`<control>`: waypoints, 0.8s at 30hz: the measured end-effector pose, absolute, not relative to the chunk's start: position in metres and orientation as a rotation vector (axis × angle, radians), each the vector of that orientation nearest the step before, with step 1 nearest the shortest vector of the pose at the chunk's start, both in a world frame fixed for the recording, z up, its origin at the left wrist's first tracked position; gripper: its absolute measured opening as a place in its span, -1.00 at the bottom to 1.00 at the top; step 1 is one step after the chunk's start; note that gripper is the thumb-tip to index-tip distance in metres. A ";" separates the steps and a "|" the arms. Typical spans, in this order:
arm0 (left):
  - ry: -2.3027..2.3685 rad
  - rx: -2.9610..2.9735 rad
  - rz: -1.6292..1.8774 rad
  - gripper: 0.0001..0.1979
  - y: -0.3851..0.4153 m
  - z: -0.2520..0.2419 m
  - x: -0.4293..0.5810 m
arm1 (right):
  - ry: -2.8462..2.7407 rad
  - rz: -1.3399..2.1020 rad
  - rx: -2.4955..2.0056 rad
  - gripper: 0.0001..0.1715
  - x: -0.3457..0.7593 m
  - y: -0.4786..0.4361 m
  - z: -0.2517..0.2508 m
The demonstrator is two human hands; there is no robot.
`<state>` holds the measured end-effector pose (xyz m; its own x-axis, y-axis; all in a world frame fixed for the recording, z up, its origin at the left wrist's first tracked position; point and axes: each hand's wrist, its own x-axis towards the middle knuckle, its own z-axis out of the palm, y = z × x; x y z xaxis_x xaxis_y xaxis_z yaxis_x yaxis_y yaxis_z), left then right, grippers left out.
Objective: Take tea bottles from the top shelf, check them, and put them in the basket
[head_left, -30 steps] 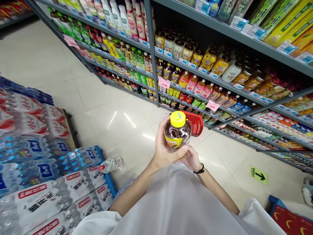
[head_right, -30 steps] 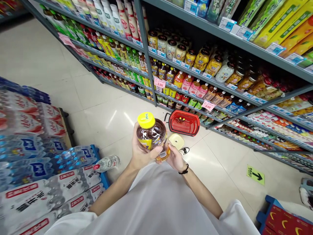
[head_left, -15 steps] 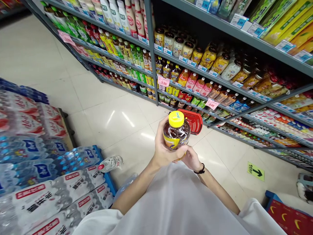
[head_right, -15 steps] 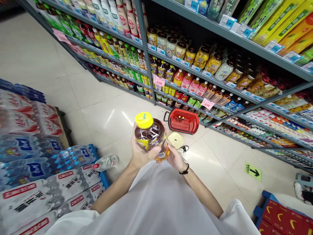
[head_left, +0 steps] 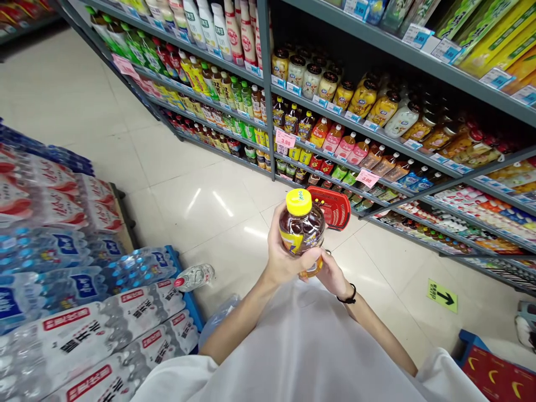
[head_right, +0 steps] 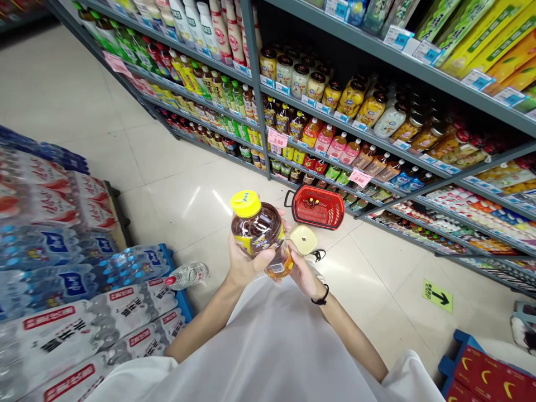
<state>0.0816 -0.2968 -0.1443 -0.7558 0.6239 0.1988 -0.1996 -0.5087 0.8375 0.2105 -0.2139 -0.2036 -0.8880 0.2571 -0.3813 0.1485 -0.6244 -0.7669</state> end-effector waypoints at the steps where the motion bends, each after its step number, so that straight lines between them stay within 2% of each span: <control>1: 1.154 0.674 2.269 -0.06 -0.297 -0.145 0.081 | -1.368 2.672 -0.651 -0.40 0.211 -0.215 -0.202; 7: 1.020 0.676 2.319 -0.26 -0.297 -0.150 0.077 | -1.388 2.705 -0.499 -0.40 0.214 -0.220 -0.200; 12: 1.035 0.678 2.295 -0.15 -0.299 -0.149 0.079 | -1.233 2.778 -0.495 -0.42 0.216 -0.227 -0.193; 20: 1.061 0.728 2.274 -0.14 -0.297 -0.149 0.089 | -1.229 2.793 -0.575 -0.40 0.226 -0.228 -0.195; 24: 1.091 0.770 2.282 -0.12 -0.301 -0.152 0.095 | -1.119 2.916 -0.579 -0.36 0.229 -0.228 -0.201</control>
